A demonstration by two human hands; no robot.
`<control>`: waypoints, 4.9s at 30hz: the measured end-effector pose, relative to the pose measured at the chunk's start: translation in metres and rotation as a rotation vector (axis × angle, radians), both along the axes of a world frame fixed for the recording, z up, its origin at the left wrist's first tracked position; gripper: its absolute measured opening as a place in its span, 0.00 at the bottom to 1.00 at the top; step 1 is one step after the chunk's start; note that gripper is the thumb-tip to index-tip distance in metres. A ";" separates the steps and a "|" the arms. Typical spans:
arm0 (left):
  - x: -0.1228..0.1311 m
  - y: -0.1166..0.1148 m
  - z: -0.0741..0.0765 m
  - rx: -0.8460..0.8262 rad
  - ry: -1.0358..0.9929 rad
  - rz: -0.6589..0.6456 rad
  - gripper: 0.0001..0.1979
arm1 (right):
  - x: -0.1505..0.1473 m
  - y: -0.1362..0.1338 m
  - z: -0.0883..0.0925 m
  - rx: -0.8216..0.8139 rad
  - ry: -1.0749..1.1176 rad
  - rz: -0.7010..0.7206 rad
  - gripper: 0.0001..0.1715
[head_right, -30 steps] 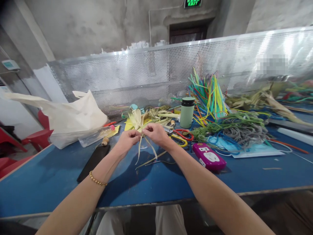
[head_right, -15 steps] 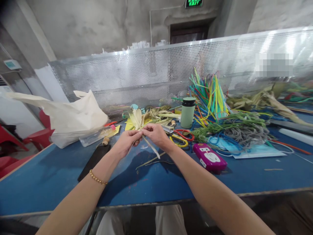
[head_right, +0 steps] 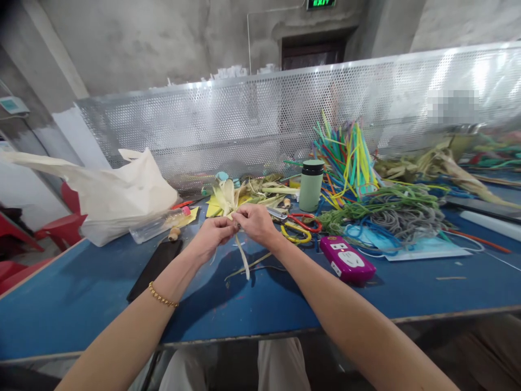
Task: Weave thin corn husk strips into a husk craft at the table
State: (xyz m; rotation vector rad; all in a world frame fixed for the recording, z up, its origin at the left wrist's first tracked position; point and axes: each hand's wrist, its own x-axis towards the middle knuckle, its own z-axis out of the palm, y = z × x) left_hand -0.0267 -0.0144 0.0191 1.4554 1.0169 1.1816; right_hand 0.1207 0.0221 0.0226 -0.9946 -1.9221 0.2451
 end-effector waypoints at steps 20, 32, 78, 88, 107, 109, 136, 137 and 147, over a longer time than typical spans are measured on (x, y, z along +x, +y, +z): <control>-0.016 0.009 0.009 0.141 0.130 0.138 0.13 | 0.008 -0.002 -0.004 -0.439 0.356 0.273 0.18; -0.013 0.011 0.004 0.333 0.413 0.229 0.01 | 0.005 -0.005 -0.005 -0.478 0.439 0.334 0.19; -0.016 -0.002 0.009 0.815 0.963 0.476 0.10 | 0.009 -0.007 0.000 -0.594 0.599 0.451 0.16; -0.019 0.008 0.011 0.516 0.616 0.134 0.11 | 0.000 -0.010 -0.002 -0.655 0.568 0.447 0.18; -0.017 0.014 -0.001 -0.005 0.019 -0.006 0.18 | -0.005 -0.012 -0.012 -0.176 -0.035 0.002 0.13; -0.017 0.014 -0.001 0.028 0.099 0.000 0.18 | -0.004 -0.011 -0.013 -0.168 -0.021 0.017 0.13; -0.027 0.021 -0.004 0.070 0.235 0.054 0.17 | -0.006 -0.017 -0.011 -0.197 -0.112 -0.070 0.12; -0.028 0.020 -0.004 0.076 0.238 0.053 0.17 | -0.006 -0.017 -0.011 -0.205 -0.104 -0.062 0.12; -0.029 0.021 0.001 -0.114 -0.030 -0.120 0.23 | -0.010 -0.012 -0.019 -0.213 -0.075 -0.054 0.11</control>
